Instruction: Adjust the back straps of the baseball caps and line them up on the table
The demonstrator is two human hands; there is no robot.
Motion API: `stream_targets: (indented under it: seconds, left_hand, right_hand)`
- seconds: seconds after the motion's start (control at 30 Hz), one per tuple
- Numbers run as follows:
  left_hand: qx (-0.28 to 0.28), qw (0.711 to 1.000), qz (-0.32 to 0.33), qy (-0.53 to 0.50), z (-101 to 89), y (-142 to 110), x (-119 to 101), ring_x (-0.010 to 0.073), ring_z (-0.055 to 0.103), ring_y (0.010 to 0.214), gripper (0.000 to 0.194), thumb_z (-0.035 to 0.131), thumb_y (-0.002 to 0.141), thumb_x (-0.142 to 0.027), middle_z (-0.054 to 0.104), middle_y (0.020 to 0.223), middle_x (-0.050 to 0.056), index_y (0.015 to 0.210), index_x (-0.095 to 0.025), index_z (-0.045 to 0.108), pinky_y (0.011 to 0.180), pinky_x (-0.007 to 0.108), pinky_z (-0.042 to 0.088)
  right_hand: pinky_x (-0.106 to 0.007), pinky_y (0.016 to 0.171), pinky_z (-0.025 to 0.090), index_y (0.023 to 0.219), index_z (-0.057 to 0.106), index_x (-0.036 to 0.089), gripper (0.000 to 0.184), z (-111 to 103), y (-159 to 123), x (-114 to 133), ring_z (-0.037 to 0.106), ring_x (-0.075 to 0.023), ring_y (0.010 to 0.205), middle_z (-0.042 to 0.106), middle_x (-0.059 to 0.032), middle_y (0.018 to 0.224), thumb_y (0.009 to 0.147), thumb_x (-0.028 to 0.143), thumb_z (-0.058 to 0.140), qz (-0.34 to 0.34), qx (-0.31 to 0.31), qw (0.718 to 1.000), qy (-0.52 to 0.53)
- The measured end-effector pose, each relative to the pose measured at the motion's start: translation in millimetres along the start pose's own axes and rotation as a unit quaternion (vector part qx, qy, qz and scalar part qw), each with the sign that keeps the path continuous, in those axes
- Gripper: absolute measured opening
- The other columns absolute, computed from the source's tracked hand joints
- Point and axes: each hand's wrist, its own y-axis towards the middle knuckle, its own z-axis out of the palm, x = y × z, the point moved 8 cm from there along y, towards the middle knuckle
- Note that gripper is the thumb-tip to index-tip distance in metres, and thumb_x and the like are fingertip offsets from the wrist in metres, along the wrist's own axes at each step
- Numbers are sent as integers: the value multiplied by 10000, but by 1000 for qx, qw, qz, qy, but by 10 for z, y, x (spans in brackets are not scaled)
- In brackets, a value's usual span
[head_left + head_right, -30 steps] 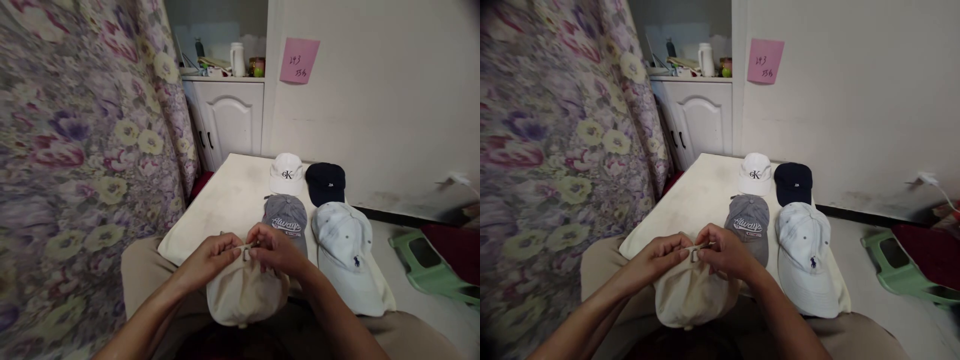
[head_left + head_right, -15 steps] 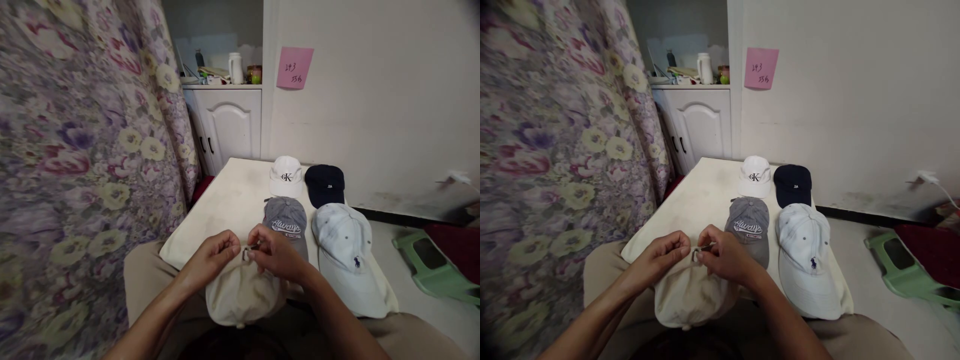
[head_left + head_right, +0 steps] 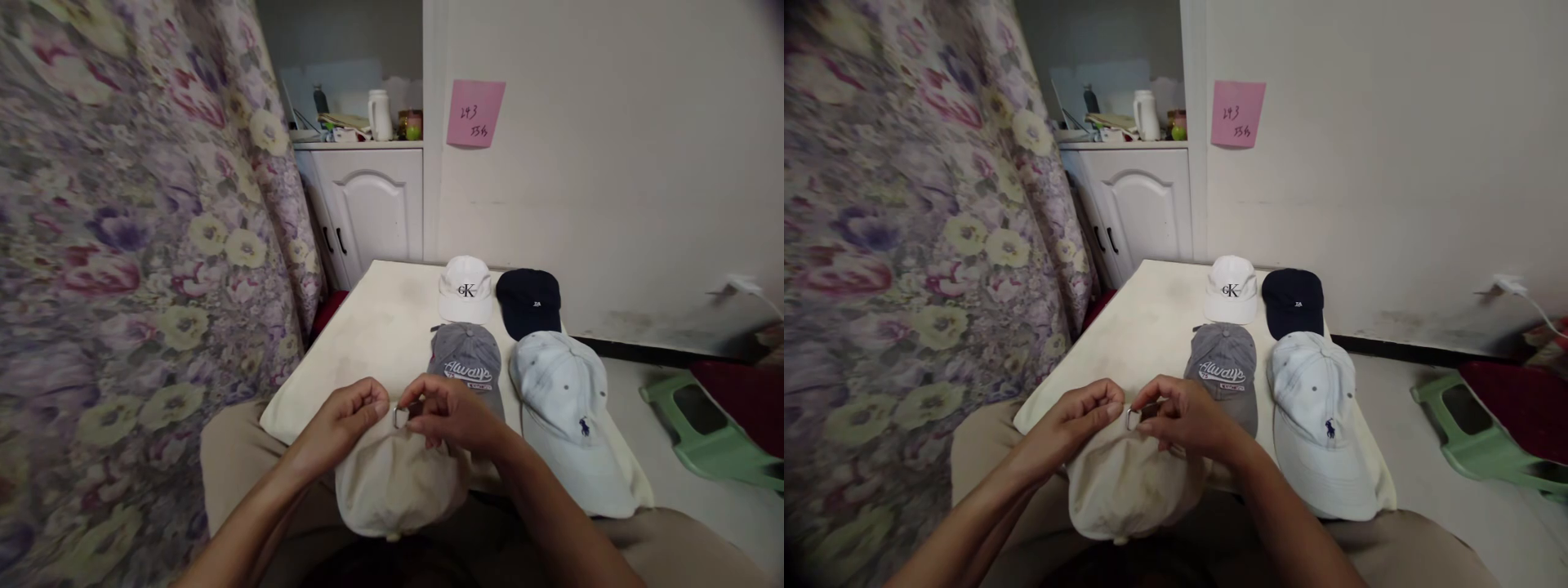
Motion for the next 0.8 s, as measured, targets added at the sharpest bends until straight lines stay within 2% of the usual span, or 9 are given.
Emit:
stream_targets:
  seconds: [0.2, 0.3, 0.5, 0.67, 0.8]
  left_hand:
    - [-12, 1000, -2, -28, 16, 18, -2, 112, 330, 623, 302, 559, 877, -456, 412, 687, -47, 787, -174, 504, 562, 242, 262]
    - [2, 999, -1, -34, 40, 27, 14, 112, 334, 625, 313, 554, 885, -469, 410, 691, -47, 801, -173, 500, 566, 243, 262]
    - [14, 1000, 17, 6, 12, 49, 10, 118, 357, 654, 325, 536, 908, -474, 420, 713, -40, 812, -165, 513, 591, 249, 278]
    - [17, 1000, 21, -1, 37, 61, 20, 118, 351, 652, 323, 538, 907, -474, 415, 708, -44, 812, -167, 509, 590, 248, 279]
    - [16, 1000, 17, -11, 59, 60, 29, 119, 362, 653, 318, 545, 902, -470, 430, 711, -40, 811, -167, 514, 587, 244, 288]
  right_hand:
    - [-177, 442, 320, 932, 600, 197, 236, -42, 0, 9, 423, -59, 425, 500, 98, 506, 752, 201, 752, -28, -71, 994, -84]
    - [-182, 445, 311, 934, 581, 206, 218, -38, 11, 1, 409, -65, 428, 490, 100, 497, 772, 199, 726, -39, -81, 990, -111]
    - [-174, 423, 321, 916, 558, 210, 203, -56, 22, -39, 419, -67, 415, 479, 103, 504, 777, 194, 705, -22, -78, 994, -78]
    - [-180, 413, 388, 905, 564, 197, 213, -23, 46, -84, 481, -73, 401, 555, 81, 538, 759, 208, 719, -10, -49, 999, -16]
    - [-174, 390, 394, 882, 572, 190, 167, -48, 60, -93, 436, -61, 381, 535, 87, 527, 758, 163, 681, -23, -71, 997, -28]
